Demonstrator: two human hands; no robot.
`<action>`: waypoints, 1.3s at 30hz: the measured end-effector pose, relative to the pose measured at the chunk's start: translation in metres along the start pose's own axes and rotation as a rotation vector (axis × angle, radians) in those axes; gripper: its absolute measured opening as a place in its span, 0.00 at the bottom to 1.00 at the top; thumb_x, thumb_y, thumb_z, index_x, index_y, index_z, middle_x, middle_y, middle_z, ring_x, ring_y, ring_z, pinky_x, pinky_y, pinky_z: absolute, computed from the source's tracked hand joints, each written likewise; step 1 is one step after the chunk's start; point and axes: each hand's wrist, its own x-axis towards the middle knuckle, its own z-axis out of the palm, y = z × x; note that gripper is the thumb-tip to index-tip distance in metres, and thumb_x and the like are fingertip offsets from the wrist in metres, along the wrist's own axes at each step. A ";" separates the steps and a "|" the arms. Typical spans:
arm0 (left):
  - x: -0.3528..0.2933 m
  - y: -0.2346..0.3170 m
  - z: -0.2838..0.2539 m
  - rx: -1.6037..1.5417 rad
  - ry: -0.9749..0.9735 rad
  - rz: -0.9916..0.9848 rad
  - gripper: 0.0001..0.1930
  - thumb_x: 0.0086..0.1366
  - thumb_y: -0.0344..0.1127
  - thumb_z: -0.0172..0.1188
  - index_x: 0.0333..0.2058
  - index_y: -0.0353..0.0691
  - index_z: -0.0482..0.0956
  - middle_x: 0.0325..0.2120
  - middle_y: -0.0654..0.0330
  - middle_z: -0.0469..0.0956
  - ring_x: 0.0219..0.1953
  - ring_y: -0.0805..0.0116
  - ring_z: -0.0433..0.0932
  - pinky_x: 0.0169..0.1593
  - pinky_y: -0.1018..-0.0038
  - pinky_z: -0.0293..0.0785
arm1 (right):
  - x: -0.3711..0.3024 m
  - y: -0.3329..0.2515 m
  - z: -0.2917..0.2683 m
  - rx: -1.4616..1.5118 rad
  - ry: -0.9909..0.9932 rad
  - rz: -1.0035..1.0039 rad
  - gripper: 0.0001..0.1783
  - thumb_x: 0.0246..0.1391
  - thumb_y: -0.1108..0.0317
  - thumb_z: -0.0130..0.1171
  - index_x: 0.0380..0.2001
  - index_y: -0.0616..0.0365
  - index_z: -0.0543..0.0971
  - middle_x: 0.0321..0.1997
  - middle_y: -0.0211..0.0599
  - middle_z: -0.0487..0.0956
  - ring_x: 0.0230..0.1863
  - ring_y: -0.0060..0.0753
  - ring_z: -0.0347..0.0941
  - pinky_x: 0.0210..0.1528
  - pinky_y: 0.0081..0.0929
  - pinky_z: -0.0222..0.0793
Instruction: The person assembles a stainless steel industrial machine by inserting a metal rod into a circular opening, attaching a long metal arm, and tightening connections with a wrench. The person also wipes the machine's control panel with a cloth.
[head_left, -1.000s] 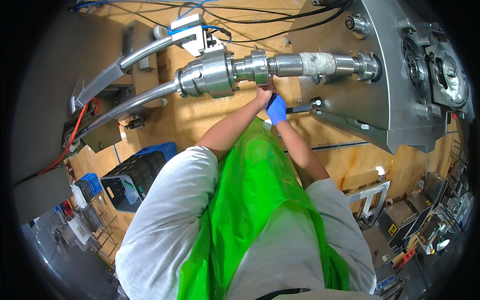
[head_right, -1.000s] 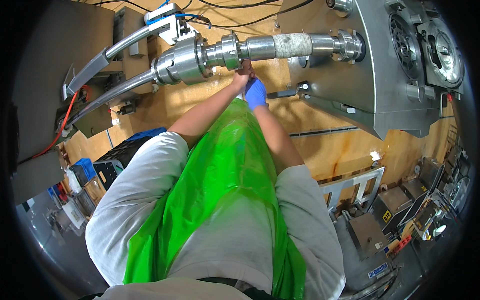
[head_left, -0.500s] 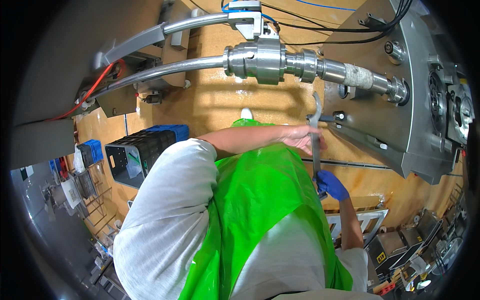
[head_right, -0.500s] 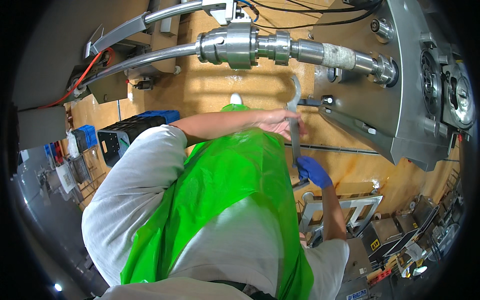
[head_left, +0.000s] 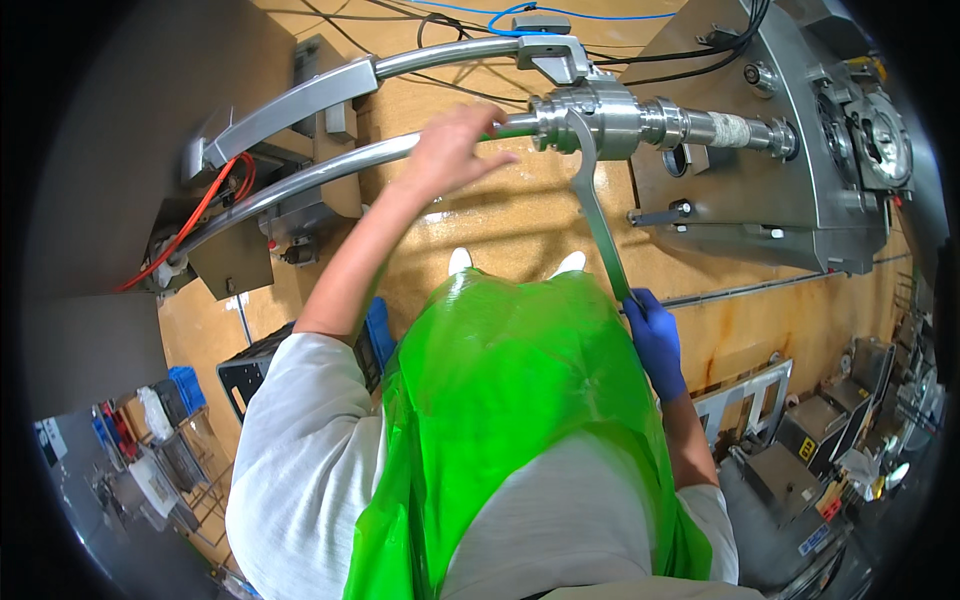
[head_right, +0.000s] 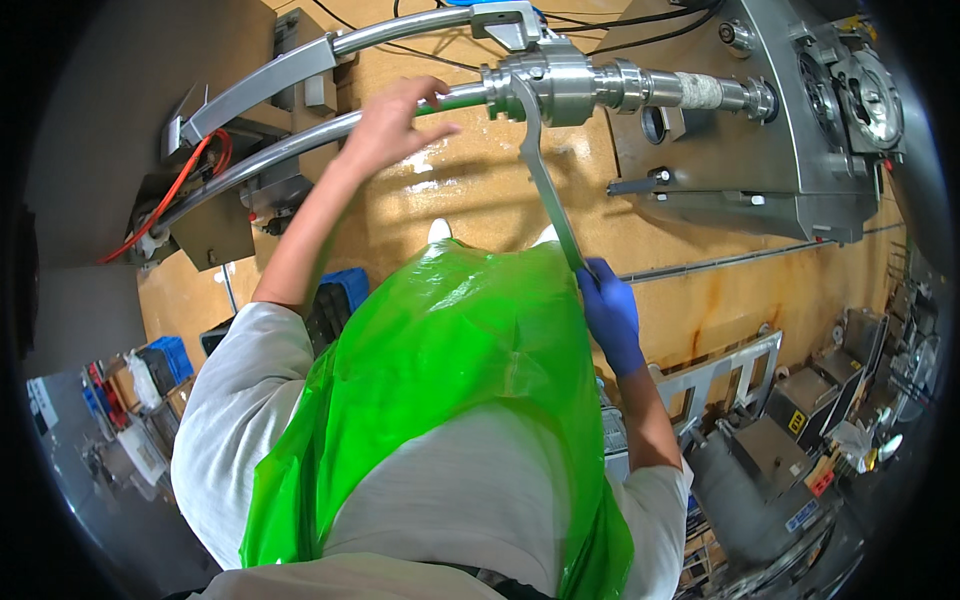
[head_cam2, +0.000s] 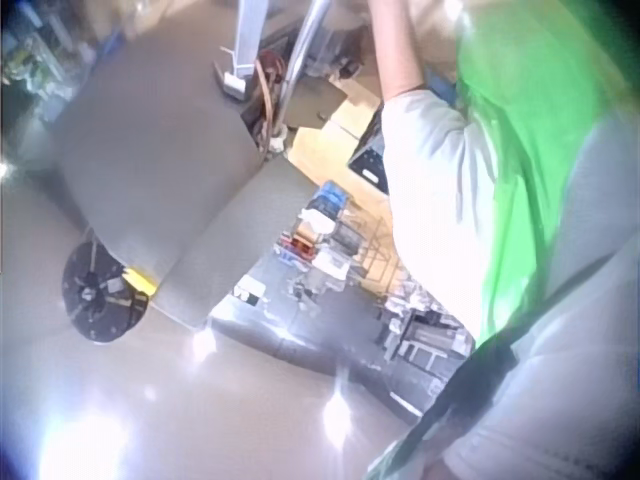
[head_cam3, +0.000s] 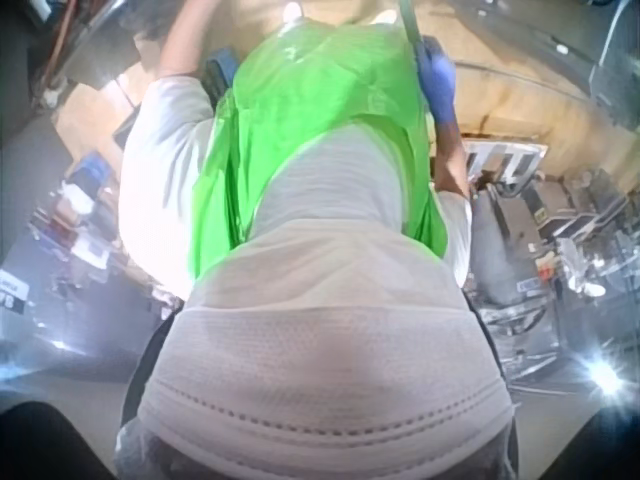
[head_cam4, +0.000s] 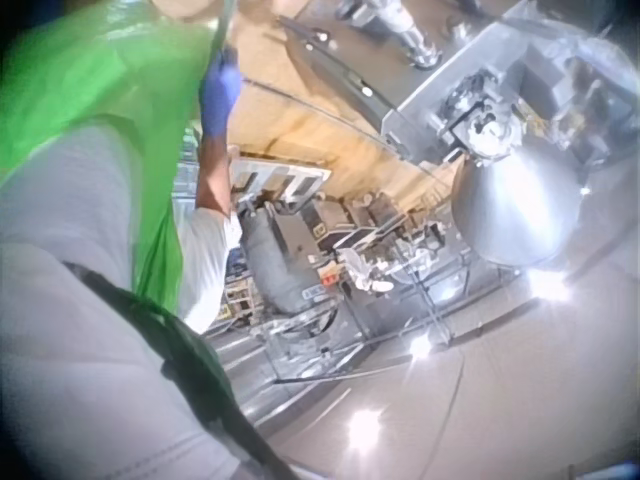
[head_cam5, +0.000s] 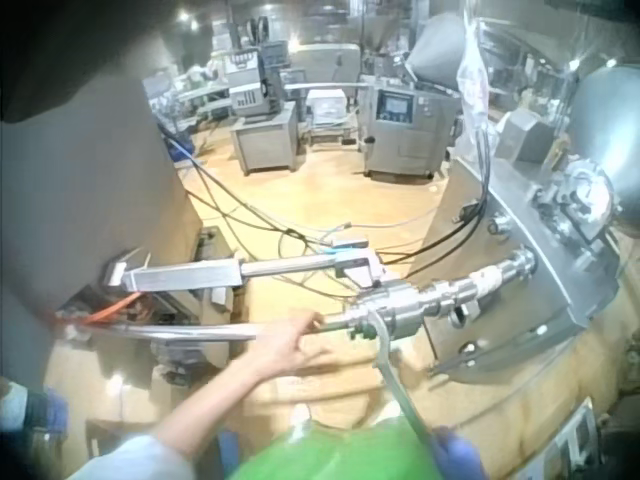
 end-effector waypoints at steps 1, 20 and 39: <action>-0.011 -0.031 -0.004 0.161 0.026 -0.027 0.29 0.54 0.54 0.68 0.50 0.46 0.75 0.39 0.60 0.78 0.47 0.64 0.76 0.49 0.65 0.71 | 0.003 -0.015 0.012 -0.030 0.010 0.011 0.14 0.64 0.59 0.50 0.42 0.59 0.75 0.22 0.51 0.74 0.23 0.45 0.73 0.27 0.37 0.64; -0.164 -0.220 -0.093 0.299 -0.226 -0.434 0.22 0.50 0.56 0.68 0.31 0.44 0.77 0.29 0.54 0.82 0.36 0.51 0.80 0.36 0.59 0.74 | -0.007 -0.079 0.096 -0.312 0.208 0.188 0.16 0.65 0.56 0.46 0.46 0.55 0.74 0.29 0.58 0.78 0.35 0.63 0.75 0.35 0.51 0.68; -0.163 -0.223 -0.089 0.360 -0.208 -0.406 0.15 0.50 0.46 0.65 0.34 0.45 0.79 0.29 0.53 0.82 0.33 0.52 0.81 0.37 0.60 0.76 | 0.032 -0.031 0.138 -0.332 0.146 0.257 0.15 0.67 0.57 0.41 0.51 0.51 0.67 0.31 0.59 0.78 0.36 0.66 0.74 0.37 0.55 0.67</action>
